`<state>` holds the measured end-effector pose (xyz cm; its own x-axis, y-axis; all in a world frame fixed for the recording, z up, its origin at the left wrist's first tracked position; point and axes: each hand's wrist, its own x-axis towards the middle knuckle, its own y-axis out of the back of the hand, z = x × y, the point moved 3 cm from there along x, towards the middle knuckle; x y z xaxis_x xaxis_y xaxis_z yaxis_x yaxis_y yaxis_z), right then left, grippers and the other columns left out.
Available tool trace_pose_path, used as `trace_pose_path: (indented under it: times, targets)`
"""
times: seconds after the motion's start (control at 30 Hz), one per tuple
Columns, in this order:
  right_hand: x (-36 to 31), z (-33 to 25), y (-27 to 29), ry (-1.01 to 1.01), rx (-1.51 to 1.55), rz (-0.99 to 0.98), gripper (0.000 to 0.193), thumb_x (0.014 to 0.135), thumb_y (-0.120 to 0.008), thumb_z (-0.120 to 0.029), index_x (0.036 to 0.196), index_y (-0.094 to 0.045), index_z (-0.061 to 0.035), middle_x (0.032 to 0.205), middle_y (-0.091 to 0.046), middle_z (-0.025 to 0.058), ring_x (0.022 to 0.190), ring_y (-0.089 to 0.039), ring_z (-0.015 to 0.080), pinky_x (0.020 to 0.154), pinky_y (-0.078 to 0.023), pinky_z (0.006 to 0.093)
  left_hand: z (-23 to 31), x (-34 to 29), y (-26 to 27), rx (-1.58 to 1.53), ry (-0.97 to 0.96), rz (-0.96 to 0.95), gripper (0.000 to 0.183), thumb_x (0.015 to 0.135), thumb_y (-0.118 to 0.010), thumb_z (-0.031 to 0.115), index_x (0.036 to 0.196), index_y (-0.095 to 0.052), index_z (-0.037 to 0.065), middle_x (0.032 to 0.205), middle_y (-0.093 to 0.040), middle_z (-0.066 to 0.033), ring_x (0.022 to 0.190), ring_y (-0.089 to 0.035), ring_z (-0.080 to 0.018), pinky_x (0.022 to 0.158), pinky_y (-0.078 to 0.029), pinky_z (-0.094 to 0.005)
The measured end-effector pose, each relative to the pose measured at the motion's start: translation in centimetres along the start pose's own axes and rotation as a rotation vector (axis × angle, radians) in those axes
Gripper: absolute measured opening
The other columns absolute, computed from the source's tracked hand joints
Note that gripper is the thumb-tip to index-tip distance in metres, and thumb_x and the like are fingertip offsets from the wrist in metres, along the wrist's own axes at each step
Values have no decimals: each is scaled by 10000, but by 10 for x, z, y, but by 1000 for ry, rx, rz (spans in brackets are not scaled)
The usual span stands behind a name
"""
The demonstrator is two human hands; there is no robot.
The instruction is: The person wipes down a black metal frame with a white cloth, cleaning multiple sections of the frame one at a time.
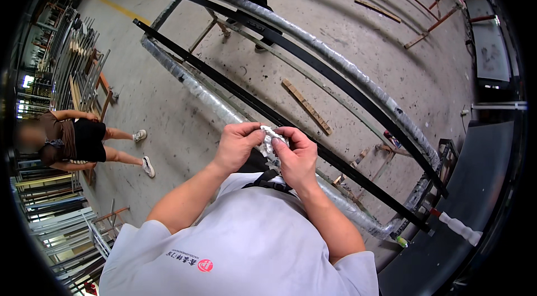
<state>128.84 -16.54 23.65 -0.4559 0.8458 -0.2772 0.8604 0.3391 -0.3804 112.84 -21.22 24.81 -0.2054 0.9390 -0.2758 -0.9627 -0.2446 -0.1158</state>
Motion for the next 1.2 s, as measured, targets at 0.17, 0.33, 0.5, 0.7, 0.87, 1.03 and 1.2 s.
trace_pose_path:
  times: [0.17,0.33,0.5,0.7,0.87,1.03,1.2]
  targets:
    - [-1,-5,-2,-4,173,-44,234,935,-680,1,1159,-619,28,1019,-669,80,833,-647,118,708,-563,262,-3,-5,-4,-493,231,22,179,996,-617,47,1106,-690,-75,995,-723,-79,836,-681,-125,770,-569,-278]
    - [-5,-9,-8,37,263,-67,248,935,-675,17,1172,-603,36,1019,-677,78,842,-653,111,725,-569,260,-7,-13,-9,-561,271,56,201,994,-623,48,1148,-684,-65,995,-718,-75,838,-684,-133,781,-581,-284]
    - [-8,-8,-10,78,131,4,229,939,-669,26,1158,-604,33,1030,-672,72,870,-654,106,763,-568,253,18,-25,-5,84,-196,201,305,910,-703,10,1205,-681,-65,1026,-736,-128,905,-706,-171,814,-562,-282]
    - [-6,-12,-14,124,97,11,189,962,-642,13,1147,-608,31,1032,-671,66,892,-650,101,782,-566,252,31,-30,-10,469,-404,54,374,888,-751,49,1225,-661,-85,1078,-724,-180,943,-710,-214,835,-562,-319]
    - [-4,-12,-26,97,77,-30,164,972,-629,5,1134,-616,29,1018,-672,65,888,-652,105,782,-565,258,28,-32,7,348,-276,16,369,900,-748,55,1232,-661,-79,1053,-722,-150,926,-694,-176,817,-561,-308]
    - [-2,2,-15,146,4,-11,101,948,-644,7,1047,-652,25,945,-680,60,814,-654,118,752,-552,256,31,-33,7,389,-206,-31,291,908,-718,58,1176,-679,-47,961,-714,-125,862,-683,-155,780,-551,-304]
    - [-1,-7,-25,134,72,24,138,927,-650,30,1065,-656,23,946,-665,61,757,-633,113,665,-546,258,18,-33,8,301,-219,-66,221,921,-700,70,1121,-698,-26,944,-737,-120,878,-691,-143,815,-546,-310]
